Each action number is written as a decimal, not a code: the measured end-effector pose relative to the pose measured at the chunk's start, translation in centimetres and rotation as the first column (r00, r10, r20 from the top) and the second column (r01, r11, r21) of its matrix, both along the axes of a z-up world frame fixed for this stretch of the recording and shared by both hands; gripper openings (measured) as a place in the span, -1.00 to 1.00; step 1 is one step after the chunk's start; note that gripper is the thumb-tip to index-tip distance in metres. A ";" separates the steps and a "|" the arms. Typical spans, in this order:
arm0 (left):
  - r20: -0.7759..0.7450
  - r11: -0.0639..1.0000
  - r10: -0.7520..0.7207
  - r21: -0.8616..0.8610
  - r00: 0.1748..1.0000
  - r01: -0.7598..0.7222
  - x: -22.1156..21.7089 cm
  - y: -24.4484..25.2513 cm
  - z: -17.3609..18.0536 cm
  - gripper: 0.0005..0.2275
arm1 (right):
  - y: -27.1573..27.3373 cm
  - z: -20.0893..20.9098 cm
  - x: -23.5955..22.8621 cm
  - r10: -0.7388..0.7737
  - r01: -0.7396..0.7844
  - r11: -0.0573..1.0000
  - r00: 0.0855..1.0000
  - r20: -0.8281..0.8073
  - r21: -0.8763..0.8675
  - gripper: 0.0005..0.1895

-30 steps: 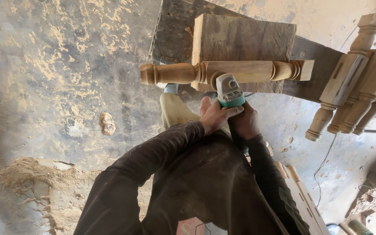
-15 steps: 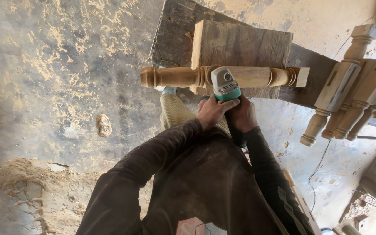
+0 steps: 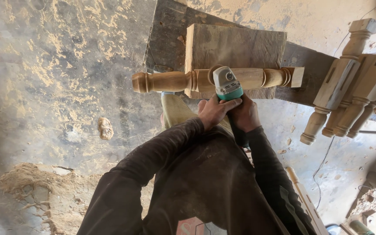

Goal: Sanding a carved wooden furniture leg using a handheld angle grinder with a sanding disc.

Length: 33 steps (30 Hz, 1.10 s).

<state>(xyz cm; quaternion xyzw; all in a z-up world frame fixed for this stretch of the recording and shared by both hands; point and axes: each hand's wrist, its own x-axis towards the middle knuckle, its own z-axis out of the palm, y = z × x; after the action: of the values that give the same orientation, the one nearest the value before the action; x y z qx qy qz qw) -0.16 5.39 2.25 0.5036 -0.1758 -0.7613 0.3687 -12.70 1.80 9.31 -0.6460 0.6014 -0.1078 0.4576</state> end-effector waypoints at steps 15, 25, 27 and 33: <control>0.126 0.964 -0.262 -0.010 0.957 0.265 -5.1 -3.5 1.0 -0.30 | 0.0 -3.0 -8.0 -0.096 0.089 0.991 0.994 -0.060 -0.104 -0.65; 0.094 0.922 -0.380 -0.034 0.920 0.385 -10.6 -6.6 -0.5 -0.33 | -0.7 -3.3 -12.6 -0.220 0.208 0.971 0.971 -0.095 -0.117 -0.68; 0.141 0.880 -0.460 -0.064 0.877 0.471 -11.5 -7.6 -0.6 -0.37 | -0.4 -4.7 -14.0 -0.341 0.333 0.936 0.938 -0.061 -0.114 -0.74; 0.279 0.875 -0.440 -0.078 0.853 0.477 -11.5 -7.5 1.6 -0.37 | -0.3 -4.1 -14.4 -0.329 0.319 0.936 0.943 -0.047 -0.152 -0.75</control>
<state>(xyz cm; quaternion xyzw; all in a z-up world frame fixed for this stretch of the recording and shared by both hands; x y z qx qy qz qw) -11.61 -2.11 3.84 0.5117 -0.3912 -0.7419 0.1863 -27.09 1.52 5.22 -0.5725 0.7064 -0.2009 0.3646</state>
